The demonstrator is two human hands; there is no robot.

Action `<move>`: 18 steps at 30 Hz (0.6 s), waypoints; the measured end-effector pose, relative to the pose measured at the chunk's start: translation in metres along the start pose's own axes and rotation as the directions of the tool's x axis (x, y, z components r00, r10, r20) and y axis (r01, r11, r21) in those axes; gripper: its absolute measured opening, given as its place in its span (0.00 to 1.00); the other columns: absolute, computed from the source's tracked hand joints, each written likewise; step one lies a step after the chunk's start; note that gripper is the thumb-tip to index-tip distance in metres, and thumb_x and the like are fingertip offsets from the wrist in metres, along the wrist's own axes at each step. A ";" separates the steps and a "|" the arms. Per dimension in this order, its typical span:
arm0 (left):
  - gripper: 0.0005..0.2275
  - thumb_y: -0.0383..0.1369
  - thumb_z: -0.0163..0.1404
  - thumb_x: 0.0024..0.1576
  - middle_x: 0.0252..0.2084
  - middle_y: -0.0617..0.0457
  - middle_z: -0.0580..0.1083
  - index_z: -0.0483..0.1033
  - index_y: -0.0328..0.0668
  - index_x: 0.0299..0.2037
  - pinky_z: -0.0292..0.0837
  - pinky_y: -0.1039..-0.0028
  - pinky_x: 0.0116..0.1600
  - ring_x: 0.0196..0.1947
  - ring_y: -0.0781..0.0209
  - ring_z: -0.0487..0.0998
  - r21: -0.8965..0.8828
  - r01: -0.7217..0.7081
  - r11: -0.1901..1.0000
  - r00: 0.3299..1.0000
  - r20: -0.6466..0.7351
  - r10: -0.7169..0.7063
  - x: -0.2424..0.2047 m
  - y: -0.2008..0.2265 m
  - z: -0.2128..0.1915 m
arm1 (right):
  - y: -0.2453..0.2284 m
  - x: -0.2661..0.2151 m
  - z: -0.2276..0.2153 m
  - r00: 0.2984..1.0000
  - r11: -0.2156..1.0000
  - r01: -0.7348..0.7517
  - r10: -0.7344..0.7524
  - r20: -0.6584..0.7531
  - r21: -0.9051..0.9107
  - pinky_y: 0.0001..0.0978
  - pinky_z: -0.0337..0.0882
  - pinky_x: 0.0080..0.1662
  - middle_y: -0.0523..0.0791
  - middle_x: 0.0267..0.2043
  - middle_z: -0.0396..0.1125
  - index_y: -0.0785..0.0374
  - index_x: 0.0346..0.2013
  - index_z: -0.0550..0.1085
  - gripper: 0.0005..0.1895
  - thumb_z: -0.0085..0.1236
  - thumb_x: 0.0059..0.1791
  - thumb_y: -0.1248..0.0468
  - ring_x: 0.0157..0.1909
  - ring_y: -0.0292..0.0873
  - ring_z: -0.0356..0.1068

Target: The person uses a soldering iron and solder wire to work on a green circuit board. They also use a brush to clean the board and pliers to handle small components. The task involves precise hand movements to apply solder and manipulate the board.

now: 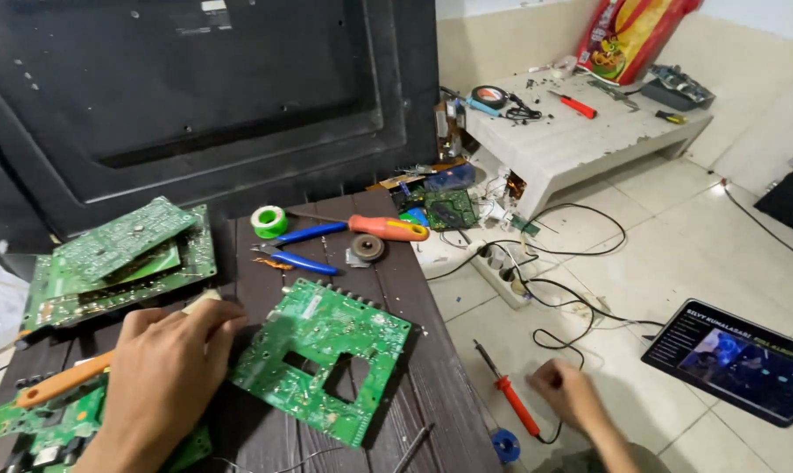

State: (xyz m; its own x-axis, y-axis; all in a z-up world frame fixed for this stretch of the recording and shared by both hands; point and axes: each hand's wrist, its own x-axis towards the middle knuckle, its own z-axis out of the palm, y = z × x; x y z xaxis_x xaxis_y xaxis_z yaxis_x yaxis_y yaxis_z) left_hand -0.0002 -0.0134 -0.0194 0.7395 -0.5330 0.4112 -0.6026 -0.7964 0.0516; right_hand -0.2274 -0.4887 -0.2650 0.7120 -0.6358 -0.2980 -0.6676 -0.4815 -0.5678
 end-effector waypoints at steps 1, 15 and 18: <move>0.05 0.43 0.51 0.60 0.30 0.62 0.83 0.78 0.63 0.42 0.67 0.66 0.55 0.33 0.60 0.84 0.004 -0.002 1.000 1.000 0.005 0.002 0.001 0.002 0.001 | 0.005 -0.001 0.010 1.000 1.000 -0.002 0.002 0.005 0.004 0.27 0.73 0.39 0.39 0.35 0.78 0.52 0.36 0.80 0.13 0.61 0.49 0.47 0.33 0.36 0.73; 0.03 0.39 0.54 0.59 0.21 0.57 0.79 0.76 0.56 0.35 0.65 0.62 0.49 0.23 0.54 0.80 -0.145 -0.129 0.981 0.977 -0.188 0.100 -0.001 -0.006 0.015 | -0.003 0.007 0.036 0.996 0.955 -0.056 0.034 0.078 0.291 0.32 0.74 0.37 0.44 0.37 0.78 0.56 0.51 0.83 0.14 0.61 0.52 0.69 0.29 0.43 0.74; 0.06 0.41 0.53 0.60 0.22 0.55 0.79 0.75 0.55 0.35 0.63 0.62 0.49 0.24 0.51 0.80 -0.128 -0.072 0.989 0.993 -0.106 0.058 0.001 -0.008 0.021 | 0.148 0.137 0.038 0.888 0.658 0.390 -0.453 -0.074 0.644 0.40 0.77 0.48 0.57 0.57 0.79 0.75 0.55 0.79 0.22 0.57 0.46 0.83 0.43 0.53 0.83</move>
State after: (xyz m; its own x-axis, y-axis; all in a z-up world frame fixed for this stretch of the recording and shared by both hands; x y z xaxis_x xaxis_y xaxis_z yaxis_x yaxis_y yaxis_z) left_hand 0.0118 -0.0132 -0.0387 0.6674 -0.5452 0.5073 -0.6875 -0.7129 0.1383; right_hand -0.2206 -0.6241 -0.4189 0.9190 -0.3910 0.0495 -0.0219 -0.1761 -0.9841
